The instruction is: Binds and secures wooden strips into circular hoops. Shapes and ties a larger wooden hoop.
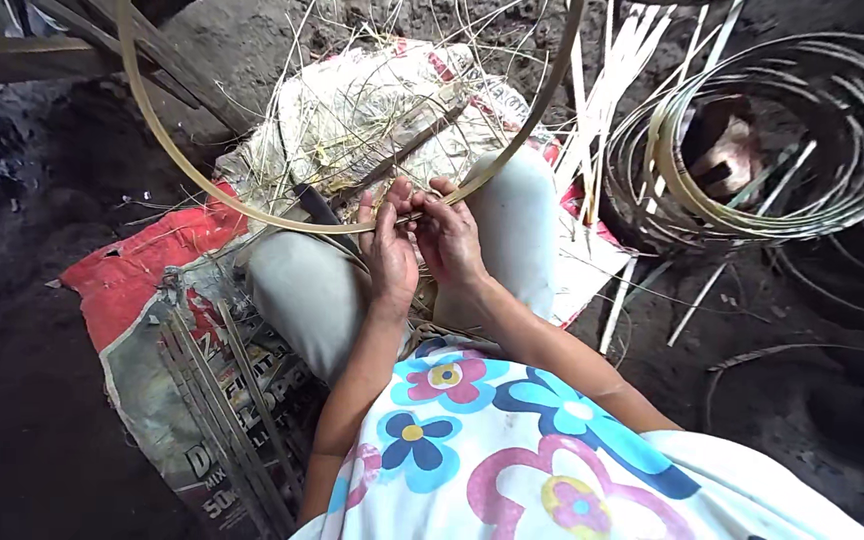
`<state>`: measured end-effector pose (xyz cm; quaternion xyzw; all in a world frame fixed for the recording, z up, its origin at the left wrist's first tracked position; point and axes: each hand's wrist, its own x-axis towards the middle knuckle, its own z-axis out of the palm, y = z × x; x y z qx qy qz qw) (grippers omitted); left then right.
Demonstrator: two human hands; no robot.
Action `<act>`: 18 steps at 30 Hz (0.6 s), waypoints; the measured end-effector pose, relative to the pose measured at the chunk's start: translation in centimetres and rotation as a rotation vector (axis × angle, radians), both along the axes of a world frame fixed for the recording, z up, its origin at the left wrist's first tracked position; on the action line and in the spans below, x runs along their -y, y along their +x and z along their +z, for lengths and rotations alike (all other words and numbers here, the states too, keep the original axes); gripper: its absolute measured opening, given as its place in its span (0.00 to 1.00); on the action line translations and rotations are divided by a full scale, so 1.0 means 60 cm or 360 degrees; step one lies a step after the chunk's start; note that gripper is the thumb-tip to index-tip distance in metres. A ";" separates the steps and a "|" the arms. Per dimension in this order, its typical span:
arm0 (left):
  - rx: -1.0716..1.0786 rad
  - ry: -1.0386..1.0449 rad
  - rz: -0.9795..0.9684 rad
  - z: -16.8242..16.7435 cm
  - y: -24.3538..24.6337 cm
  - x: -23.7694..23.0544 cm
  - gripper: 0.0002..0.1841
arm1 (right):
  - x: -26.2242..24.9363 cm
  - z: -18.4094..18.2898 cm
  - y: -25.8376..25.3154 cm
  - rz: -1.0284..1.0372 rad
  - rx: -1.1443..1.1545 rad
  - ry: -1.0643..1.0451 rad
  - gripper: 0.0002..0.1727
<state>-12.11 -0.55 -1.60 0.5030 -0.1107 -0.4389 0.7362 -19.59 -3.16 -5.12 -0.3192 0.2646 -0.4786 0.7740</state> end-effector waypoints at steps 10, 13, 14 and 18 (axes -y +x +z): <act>-0.0090 -0.0002 0.0090 -0.008 0.030 -0.003 0.17 | 0.030 0.009 0.040 -0.0136 0.0142 0.0253 0.10; -0.0204 -0.0021 0.0070 -0.009 0.028 -0.015 0.13 | 0.034 0.009 0.048 -0.0152 0.0059 0.0251 0.10; -0.0280 -0.0066 0.0082 -0.014 0.026 -0.014 0.13 | 0.034 0.008 0.048 -0.0154 0.0035 0.0242 0.10; -0.0356 -0.0174 0.0097 -0.022 0.018 -0.016 0.17 | 0.023 0.005 0.045 -0.0082 -0.0006 0.0267 0.09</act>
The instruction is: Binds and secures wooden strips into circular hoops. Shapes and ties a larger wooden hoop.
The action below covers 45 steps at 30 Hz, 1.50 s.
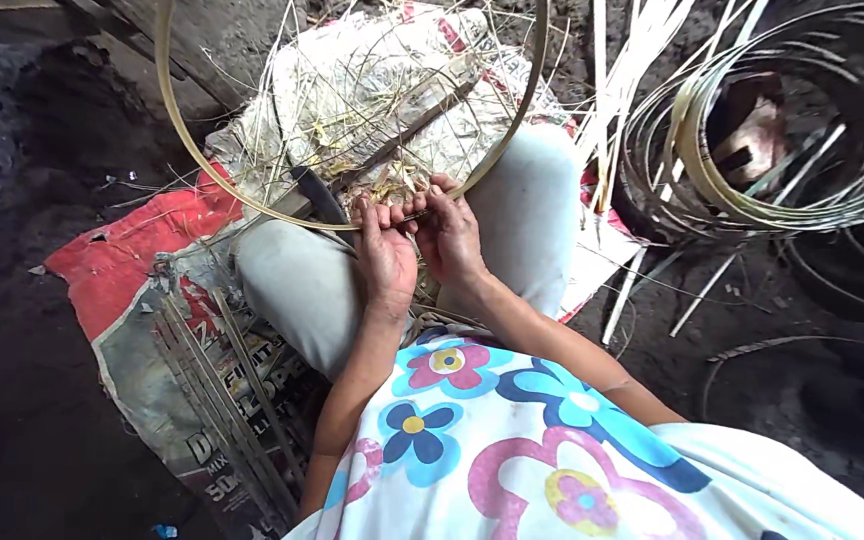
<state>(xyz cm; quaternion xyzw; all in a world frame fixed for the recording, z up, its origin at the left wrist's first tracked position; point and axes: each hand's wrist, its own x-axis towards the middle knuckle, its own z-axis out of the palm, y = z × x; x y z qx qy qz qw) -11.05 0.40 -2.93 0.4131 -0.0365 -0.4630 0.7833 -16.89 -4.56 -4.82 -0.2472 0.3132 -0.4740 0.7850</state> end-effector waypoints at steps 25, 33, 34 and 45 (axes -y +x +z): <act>0.0401 0.0240 -0.0126 0.002 0.005 -0.034 0.16 | -0.004 0.005 -0.026 0.0358 -0.0366 -0.0200 0.13; 0.0168 0.0006 -0.0100 0.011 -0.006 -0.039 0.14 | -0.034 0.007 -0.025 0.0202 -0.0106 -0.0135 0.13; 0.0180 -0.0005 -0.0109 0.007 -0.008 -0.044 0.13 | -0.044 0.007 -0.028 0.0220 -0.0148 -0.0157 0.14; 0.0098 -0.0061 0.0044 -0.028 0.020 -0.032 0.11 | -0.061 0.013 -0.008 0.0182 -0.0240 0.0046 0.15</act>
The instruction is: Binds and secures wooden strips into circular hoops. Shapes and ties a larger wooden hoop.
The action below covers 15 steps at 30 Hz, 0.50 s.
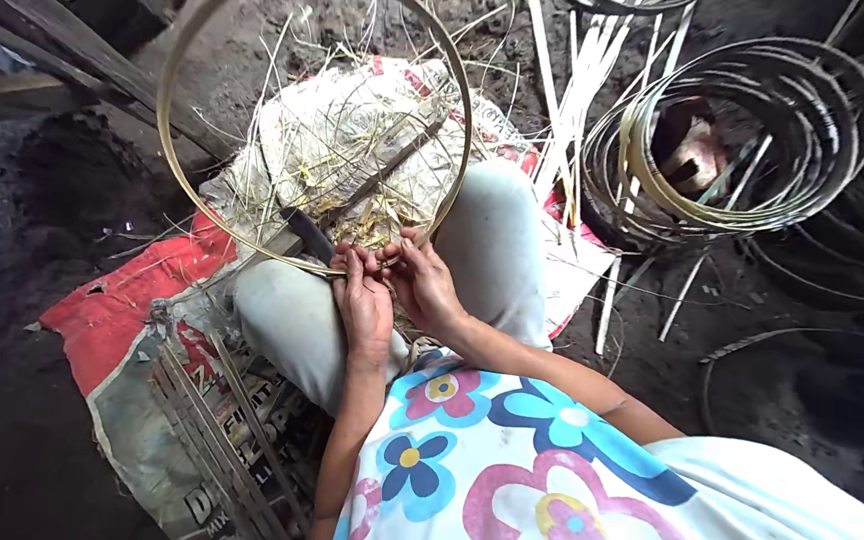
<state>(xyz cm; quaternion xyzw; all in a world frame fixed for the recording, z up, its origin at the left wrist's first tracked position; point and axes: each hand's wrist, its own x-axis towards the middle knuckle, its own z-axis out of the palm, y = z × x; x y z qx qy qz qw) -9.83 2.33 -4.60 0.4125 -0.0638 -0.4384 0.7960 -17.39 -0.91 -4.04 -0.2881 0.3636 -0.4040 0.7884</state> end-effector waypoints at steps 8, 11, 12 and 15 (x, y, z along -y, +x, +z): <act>0.0079 0.0083 -0.0017 -0.026 0.004 0.002 0.16 | 0.026 -0.047 0.000 0.0123 -0.0303 -0.0211 0.15; 0.0070 0.0130 -0.0055 -0.024 0.003 -0.003 0.16 | 0.028 -0.047 -0.007 0.0186 -0.0360 -0.0249 0.15; 0.0073 0.0144 -0.0067 -0.023 0.003 -0.004 0.16 | 0.028 -0.046 -0.009 0.0205 -0.0373 -0.0253 0.15; 0.0089 0.0140 -0.0118 -0.020 0.003 -0.009 0.15 | 0.028 -0.044 -0.016 0.0265 -0.0419 -0.0257 0.16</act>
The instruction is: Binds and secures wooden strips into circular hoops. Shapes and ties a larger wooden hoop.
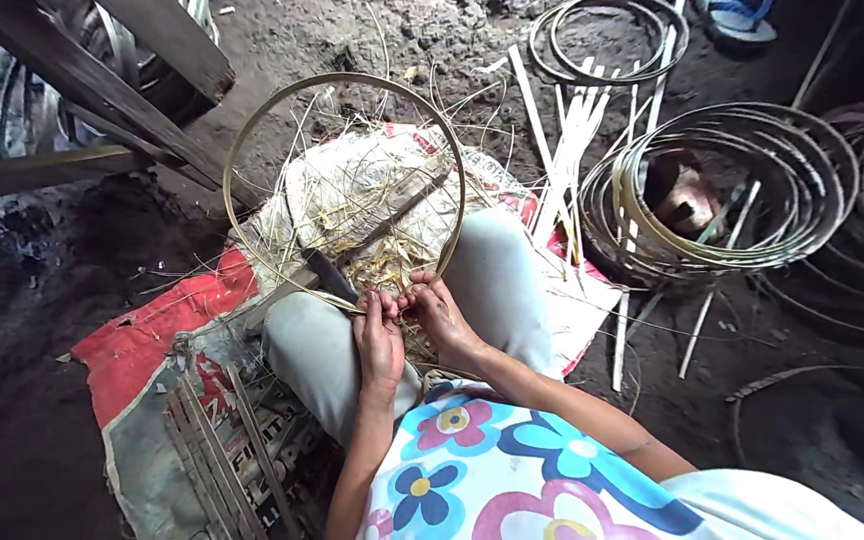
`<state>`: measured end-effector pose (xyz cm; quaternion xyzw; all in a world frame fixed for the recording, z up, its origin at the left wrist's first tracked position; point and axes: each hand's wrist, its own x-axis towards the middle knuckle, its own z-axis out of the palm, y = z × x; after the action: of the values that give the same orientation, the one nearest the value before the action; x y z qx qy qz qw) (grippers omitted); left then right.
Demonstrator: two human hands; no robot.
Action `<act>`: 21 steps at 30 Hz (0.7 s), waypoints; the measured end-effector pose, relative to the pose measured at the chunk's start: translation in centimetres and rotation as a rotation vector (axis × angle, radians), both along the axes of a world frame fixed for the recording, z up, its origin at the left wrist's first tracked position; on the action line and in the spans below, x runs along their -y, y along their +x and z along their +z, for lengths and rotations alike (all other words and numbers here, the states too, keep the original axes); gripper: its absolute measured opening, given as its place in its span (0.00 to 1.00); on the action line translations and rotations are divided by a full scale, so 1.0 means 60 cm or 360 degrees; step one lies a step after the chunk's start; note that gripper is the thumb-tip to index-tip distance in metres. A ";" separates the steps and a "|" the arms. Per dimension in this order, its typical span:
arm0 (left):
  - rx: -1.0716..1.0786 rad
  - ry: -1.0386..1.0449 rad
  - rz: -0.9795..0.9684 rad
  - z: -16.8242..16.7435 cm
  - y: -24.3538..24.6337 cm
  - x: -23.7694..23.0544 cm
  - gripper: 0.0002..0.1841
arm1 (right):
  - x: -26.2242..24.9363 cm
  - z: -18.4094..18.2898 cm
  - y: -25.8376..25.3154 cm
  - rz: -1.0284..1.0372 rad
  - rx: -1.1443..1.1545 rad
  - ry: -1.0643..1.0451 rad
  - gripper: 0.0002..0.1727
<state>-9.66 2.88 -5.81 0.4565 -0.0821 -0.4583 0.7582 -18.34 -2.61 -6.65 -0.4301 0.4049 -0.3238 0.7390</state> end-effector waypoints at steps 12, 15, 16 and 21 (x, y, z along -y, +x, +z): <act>0.0098 0.0079 0.0057 0.009 0.044 -0.002 0.15 | 0.025 0.030 -0.018 0.0035 0.0325 0.0143 0.20; 0.0421 0.0089 -0.0051 0.053 0.126 -0.038 0.15 | 0.082 0.071 -0.060 0.0147 0.0213 -0.0056 0.21; 0.0572 0.0134 -0.0118 0.076 0.157 -0.050 0.15 | 0.103 0.090 -0.076 0.0213 0.0143 -0.0147 0.22; 0.1170 0.0350 -0.0490 0.175 0.280 -0.072 0.18 | 0.197 0.163 -0.126 0.0605 -0.0137 -0.0524 0.21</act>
<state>7.14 7.18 4.67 0.6504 -0.3654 -0.3788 0.5477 -25.93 -14.41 3.14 -0.6265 0.2896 -0.2220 0.6887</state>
